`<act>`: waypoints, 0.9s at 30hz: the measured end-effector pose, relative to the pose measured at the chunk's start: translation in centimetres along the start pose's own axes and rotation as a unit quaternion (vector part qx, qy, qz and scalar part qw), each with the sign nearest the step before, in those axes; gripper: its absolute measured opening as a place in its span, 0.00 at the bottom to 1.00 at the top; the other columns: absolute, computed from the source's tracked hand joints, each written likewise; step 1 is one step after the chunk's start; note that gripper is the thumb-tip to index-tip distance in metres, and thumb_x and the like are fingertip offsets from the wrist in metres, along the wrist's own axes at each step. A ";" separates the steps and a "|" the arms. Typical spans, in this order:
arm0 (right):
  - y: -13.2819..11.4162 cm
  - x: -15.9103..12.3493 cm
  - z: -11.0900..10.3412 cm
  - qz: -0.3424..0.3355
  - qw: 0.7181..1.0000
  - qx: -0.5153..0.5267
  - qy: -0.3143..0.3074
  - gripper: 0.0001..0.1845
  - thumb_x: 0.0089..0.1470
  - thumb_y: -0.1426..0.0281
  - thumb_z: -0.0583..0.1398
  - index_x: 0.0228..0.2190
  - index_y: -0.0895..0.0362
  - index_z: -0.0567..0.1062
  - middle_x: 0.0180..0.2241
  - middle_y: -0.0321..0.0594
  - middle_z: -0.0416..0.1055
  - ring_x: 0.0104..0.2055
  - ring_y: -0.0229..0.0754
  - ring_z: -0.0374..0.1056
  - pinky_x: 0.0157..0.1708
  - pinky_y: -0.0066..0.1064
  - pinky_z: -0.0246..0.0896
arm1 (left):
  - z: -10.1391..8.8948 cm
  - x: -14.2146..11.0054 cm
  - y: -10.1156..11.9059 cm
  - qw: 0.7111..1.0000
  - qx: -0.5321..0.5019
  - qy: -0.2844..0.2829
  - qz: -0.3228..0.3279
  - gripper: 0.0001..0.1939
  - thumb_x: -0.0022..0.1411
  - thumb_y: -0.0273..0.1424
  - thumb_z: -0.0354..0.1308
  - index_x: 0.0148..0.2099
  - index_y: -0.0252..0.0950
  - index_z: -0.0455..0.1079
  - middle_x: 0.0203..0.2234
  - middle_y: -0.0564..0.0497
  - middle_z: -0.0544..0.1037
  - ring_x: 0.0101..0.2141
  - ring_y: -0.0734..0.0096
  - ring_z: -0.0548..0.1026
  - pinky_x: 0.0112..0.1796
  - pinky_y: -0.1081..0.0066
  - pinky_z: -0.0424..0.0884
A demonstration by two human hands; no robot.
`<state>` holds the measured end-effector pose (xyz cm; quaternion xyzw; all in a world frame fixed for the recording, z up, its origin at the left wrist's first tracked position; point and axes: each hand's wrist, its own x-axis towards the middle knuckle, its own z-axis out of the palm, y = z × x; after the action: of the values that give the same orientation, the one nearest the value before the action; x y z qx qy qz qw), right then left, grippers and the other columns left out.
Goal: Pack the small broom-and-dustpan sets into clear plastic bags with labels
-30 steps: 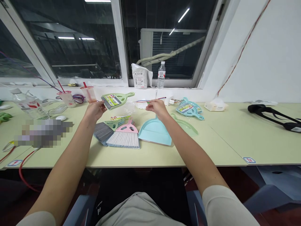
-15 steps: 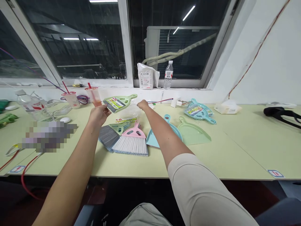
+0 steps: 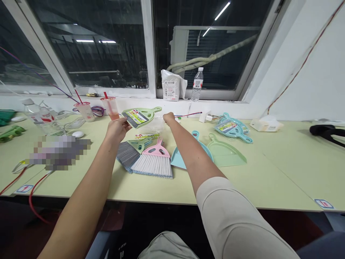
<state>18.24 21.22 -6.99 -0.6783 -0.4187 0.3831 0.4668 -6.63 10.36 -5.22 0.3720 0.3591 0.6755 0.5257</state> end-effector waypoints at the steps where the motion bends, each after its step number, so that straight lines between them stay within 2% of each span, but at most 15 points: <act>1: -0.4 -0.2 -0.7 0.001 1.000 0.029 0.005 0.15 0.52 0.78 0.64 0.40 0.57 0.67 0.29 0.35 0.68 0.28 0.38 0.69 0.27 0.29 0.68 | 0.0 0.0 0.1 1.000 0.001 0.001 0.001 0.05 0.57 0.20 0.60 0.37 0.30 0.71 0.26 0.47 0.79 0.25 0.70 0.78 0.31 0.70 0.78; 4: -1.7 -1.0 -4.1 -0.009 0.994 0.108 0.020 0.15 0.55 0.82 0.59 0.43 0.59 0.64 0.31 0.33 0.66 0.26 0.33 0.68 0.30 0.30 0.71 | 0.1 0.1 0.3 1.000 0.003 0.007 0.004 0.04 0.57 0.20 0.59 0.37 0.30 0.72 0.27 0.46 0.79 0.25 0.70 0.77 0.29 0.71 0.77; 7: -1.9 -3.1 -9.2 -0.032 0.985 0.168 0.024 0.15 0.52 0.85 0.58 0.40 0.61 0.66 0.31 0.35 0.67 0.28 0.33 0.70 0.33 0.32 0.74 | 0.1 0.0 0.5 1.000 0.007 -0.006 0.001 0.04 0.57 0.20 0.60 0.37 0.30 0.72 0.29 0.44 0.80 0.25 0.70 0.78 0.28 0.72 0.76; 11: 0.4 -7.7 -17.0 -0.084 0.970 0.228 0.031 0.12 0.49 0.86 0.57 0.33 0.60 0.70 0.28 0.37 0.67 0.31 0.39 0.73 0.35 0.35 0.77 | 0.9 -0.5 0.1 0.998 0.025 -0.056 -0.004 0.05 0.56 0.20 0.61 0.37 0.29 0.73 0.30 0.43 0.80 0.26 0.69 0.79 0.29 0.70 0.77; 14: 3.1 -11.1 -20.9 -0.140 0.953 0.266 0.044 0.11 0.47 0.85 0.56 0.31 0.59 0.70 0.27 0.38 0.69 0.29 0.40 0.74 0.34 0.39 0.78 | 2.0 -1.4 -0.4 0.994 0.045 -0.098 -0.019 0.05 0.55 0.21 0.61 0.36 0.29 0.73 0.29 0.43 0.80 0.28 0.67 0.79 0.30 0.70 0.78; 16: 4.7 -12.8 -22.2 -0.172 0.949 0.259 0.049 0.09 0.48 0.83 0.56 0.30 0.58 0.70 0.29 0.39 0.72 0.29 0.41 0.75 0.32 0.39 0.77 | 2.8 -2.1 -0.6 0.991 0.056 -0.121 -0.033 0.05 0.54 0.21 0.62 0.36 0.29 0.74 0.28 0.43 0.80 0.28 0.66 0.80 0.29 0.70 0.78; 18: 5.9 -14.0 -22.5 -0.202 0.945 0.253 0.049 0.07 0.49 0.80 0.57 0.30 0.57 0.70 0.32 0.40 0.75 0.31 0.42 0.76 0.32 0.38 0.77 | 3.4 -2.8 -0.7 0.987 0.064 -0.143 -0.045 0.04 0.54 0.22 0.63 0.35 0.28 0.74 0.28 0.42 0.80 0.28 0.65 0.80 0.29 0.70 0.78; 21: 6.9 -15.2 -22.2 -0.224 0.934 0.277 0.029 0.05 0.51 0.75 0.60 0.30 0.55 0.68 0.34 0.40 0.78 0.34 0.44 0.77 0.35 0.40 0.78 | 3.8 -3.5 -0.8 0.983 0.070 -0.164 -0.051 0.02 0.56 0.22 0.62 0.34 0.28 0.74 0.29 0.41 0.80 0.27 0.67 0.79 0.28 0.72 0.77; 25: 7.4 -16.3 -21.5 -0.218 0.922 0.318 -0.017 0.09 0.52 0.71 0.62 0.32 0.53 0.65 0.35 0.39 0.79 0.38 0.47 0.79 0.39 0.46 0.78 | 4.0 -4.1 -1.0 0.982 0.065 -0.165 -0.070 0.04 0.57 0.21 0.61 0.37 0.27 0.75 0.30 0.41 0.81 0.27 0.68 0.79 0.28 0.73 0.78; 27: 7.6 -16.5 -21.2 -0.224 0.924 0.309 -0.007 0.10 0.53 0.69 0.62 0.33 0.52 0.63 0.36 0.39 0.79 0.38 0.47 0.79 0.38 0.46 0.78 | 4.2 -4.2 -1.2 0.981 0.060 -0.157 -0.092 0.05 0.57 0.20 0.60 0.37 0.26 0.75 0.30 0.40 0.81 0.27 0.67 0.80 0.28 0.72 0.78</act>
<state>33.26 -2.28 -6.40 -0.3856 -0.4240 0.3837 0.7241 -1.74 6.84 -4.85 0.4699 0.3446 0.5346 0.6121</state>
